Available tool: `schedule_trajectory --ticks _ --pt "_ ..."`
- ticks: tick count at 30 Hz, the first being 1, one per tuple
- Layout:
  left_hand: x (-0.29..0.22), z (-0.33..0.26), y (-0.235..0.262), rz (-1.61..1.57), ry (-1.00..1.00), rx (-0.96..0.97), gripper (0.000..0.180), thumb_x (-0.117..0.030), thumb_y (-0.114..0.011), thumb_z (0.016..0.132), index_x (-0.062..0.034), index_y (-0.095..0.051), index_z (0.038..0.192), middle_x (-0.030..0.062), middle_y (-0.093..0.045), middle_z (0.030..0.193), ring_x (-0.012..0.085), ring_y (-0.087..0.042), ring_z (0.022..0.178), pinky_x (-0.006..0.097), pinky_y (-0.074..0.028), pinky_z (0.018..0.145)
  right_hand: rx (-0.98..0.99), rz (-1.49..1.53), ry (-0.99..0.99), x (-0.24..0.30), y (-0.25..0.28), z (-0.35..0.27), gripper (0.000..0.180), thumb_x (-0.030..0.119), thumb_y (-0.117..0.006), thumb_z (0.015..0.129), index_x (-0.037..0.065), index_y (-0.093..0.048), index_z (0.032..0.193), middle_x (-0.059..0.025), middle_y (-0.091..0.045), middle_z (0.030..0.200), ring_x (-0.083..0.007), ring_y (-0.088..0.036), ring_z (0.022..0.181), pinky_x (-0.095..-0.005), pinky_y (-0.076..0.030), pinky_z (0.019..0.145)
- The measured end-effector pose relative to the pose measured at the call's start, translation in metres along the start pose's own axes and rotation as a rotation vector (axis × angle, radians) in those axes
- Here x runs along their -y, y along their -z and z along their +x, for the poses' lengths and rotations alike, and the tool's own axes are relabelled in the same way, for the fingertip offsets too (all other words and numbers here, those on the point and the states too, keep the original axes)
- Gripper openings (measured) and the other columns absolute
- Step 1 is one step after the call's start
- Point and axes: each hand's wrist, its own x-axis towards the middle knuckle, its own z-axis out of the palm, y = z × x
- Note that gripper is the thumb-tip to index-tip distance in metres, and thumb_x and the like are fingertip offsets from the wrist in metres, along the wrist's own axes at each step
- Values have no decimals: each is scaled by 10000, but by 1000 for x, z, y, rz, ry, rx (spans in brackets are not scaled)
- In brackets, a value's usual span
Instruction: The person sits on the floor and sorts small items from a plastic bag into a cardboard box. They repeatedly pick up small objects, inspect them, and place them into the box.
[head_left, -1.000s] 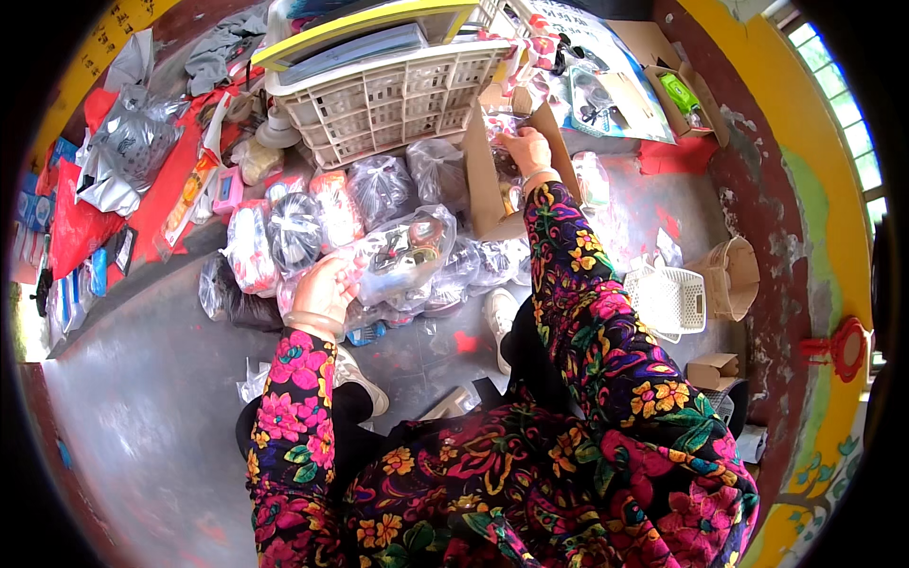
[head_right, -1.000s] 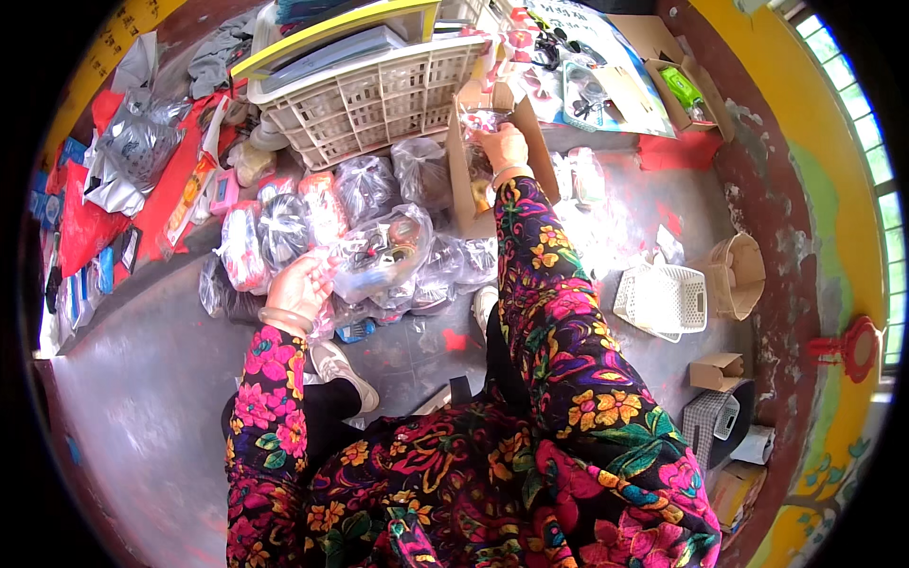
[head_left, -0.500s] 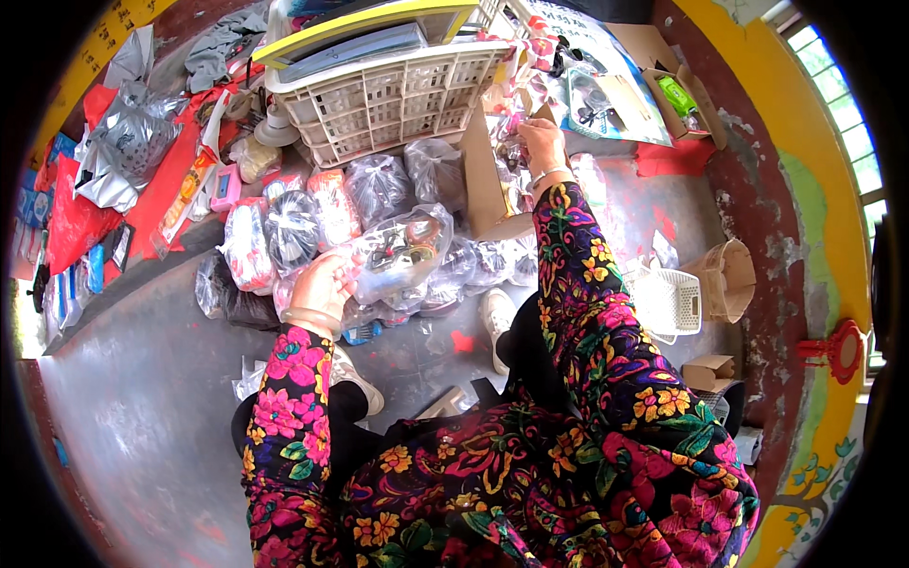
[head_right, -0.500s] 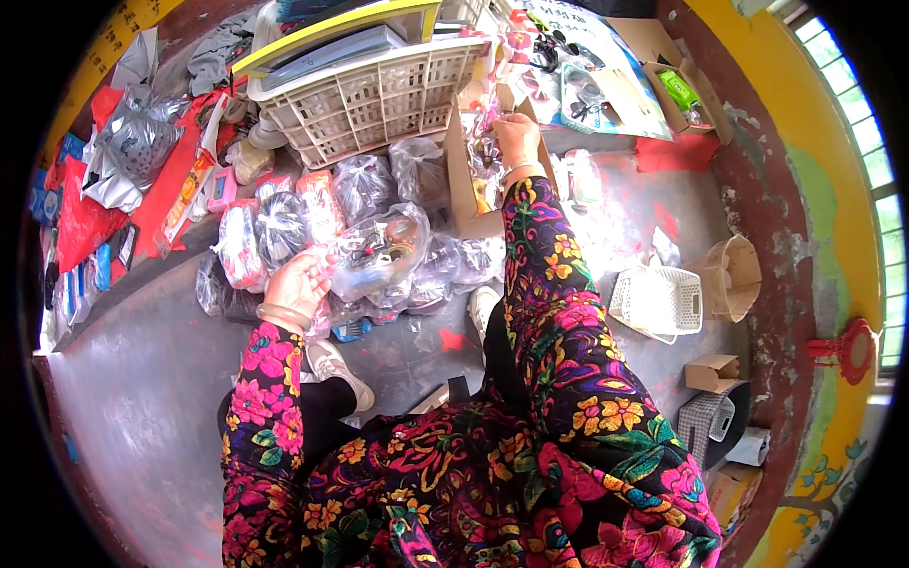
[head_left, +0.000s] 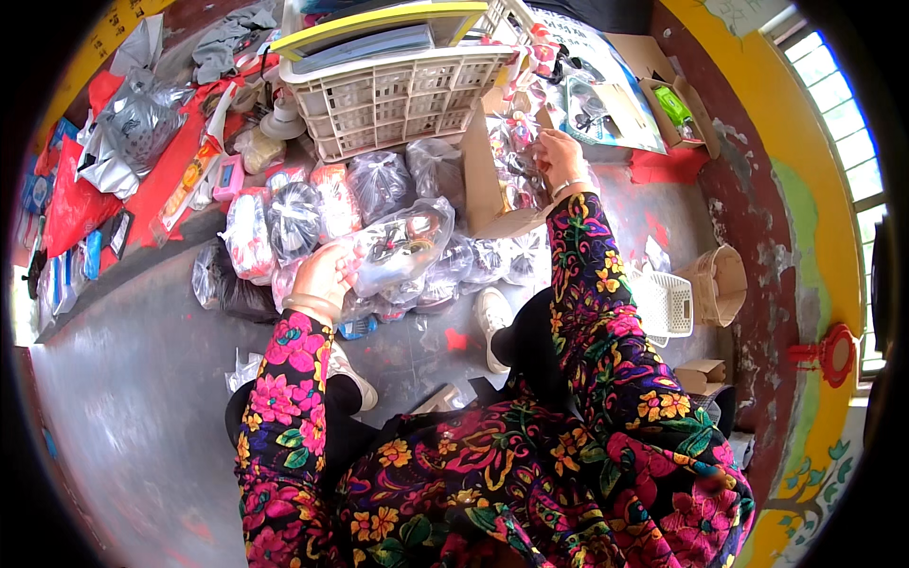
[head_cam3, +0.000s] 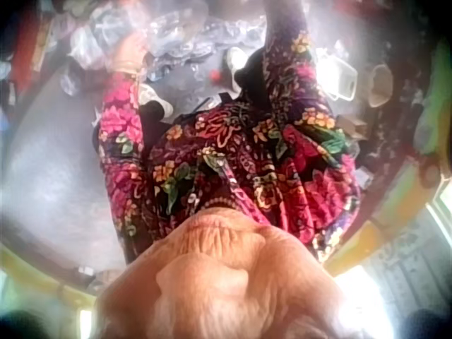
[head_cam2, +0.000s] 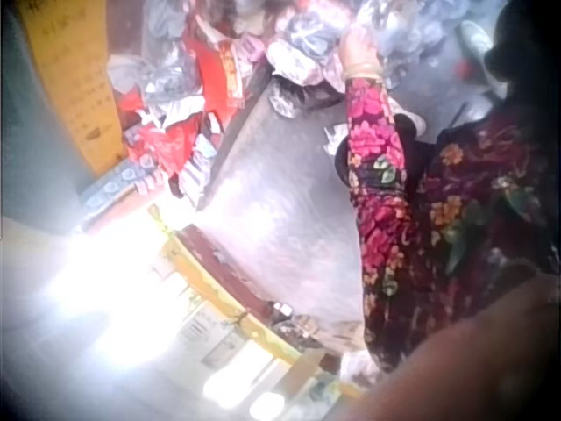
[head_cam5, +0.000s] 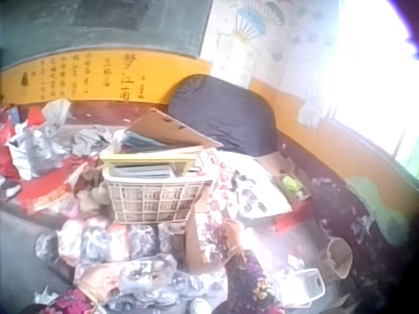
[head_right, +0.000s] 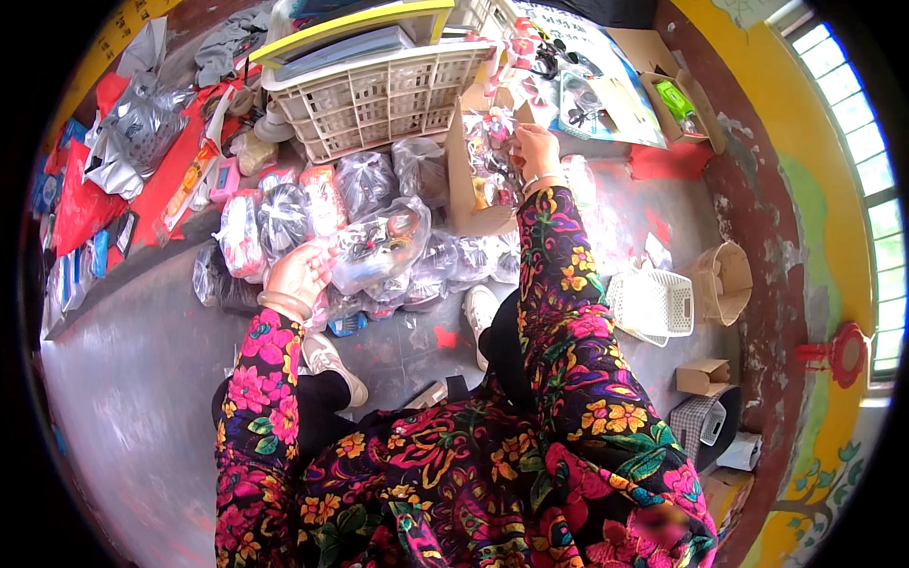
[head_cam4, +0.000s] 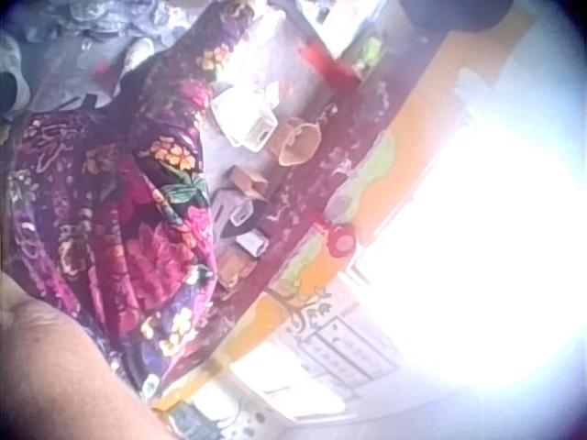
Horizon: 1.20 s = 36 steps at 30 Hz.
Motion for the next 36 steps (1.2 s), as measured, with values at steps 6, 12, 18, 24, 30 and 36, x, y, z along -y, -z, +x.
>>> schedule_trajectory --ticks 6,12,18,24,30,36 --pt "3 6 -3 1 7 46 183 -161 -516 808 -85 -543 972 79 -603 897 161 -556 798 268 -422 671 39 -166 624 -18 30 29 102 100 -554 790 33 -596 855 -9 -548 708 -112 -518 573 -211 -358 469" --pt "0 3 9 2 -6 42 197 -156 -499 812 -103 -524 1000 70 -603 904 153 -553 810 274 -414 688 274 177 249 36 -24 -26 125 112 -522 815 11 -578 863 -20 -559 695 -104 -536 550 -207 -396 461" --pt "-1 -3 -2 84 6 -22 286 -157 -484 824 -101 -482 1104 57 -598 931 140 -542 839 277 -402 702 815 -315 79 42 -65 -74 132 161 -503 839 48 -571 852 8 -552 715 -56 -494 570 -176 -400 485" --pt "-3 -7 -4 66 -7 -64 288 -165 -486 825 -99 -475 1105 68 -596 953 146 -543 838 275 -399 713 1194 -946 290 -7 -131 -98 124 148 -481 810 63 -563 847 -70 -580 690 -173 -581 616 -291 -459 517" --pt "-4 -6 -3 82 -12 -10 263 -176 -497 817 -96 -491 1068 75 -603 936 149 -555 828 279 -410 699 1140 -1404 769 -71 -147 -89 175 132 -490 739 45 -617 822 -172 -609 816 -298 -599 770 -378 -469 672" --pt "-5 -9 -7 66 5 -30 265 -178 -504 811 -107 -493 1066 72 -604 931 151 -552 829 277 -404 693 1015 -1669 805 -54 -144 -99 210 95 -529 693 3 -629 854 -195 -606 879 -306 -595 835 -378 -469 727"
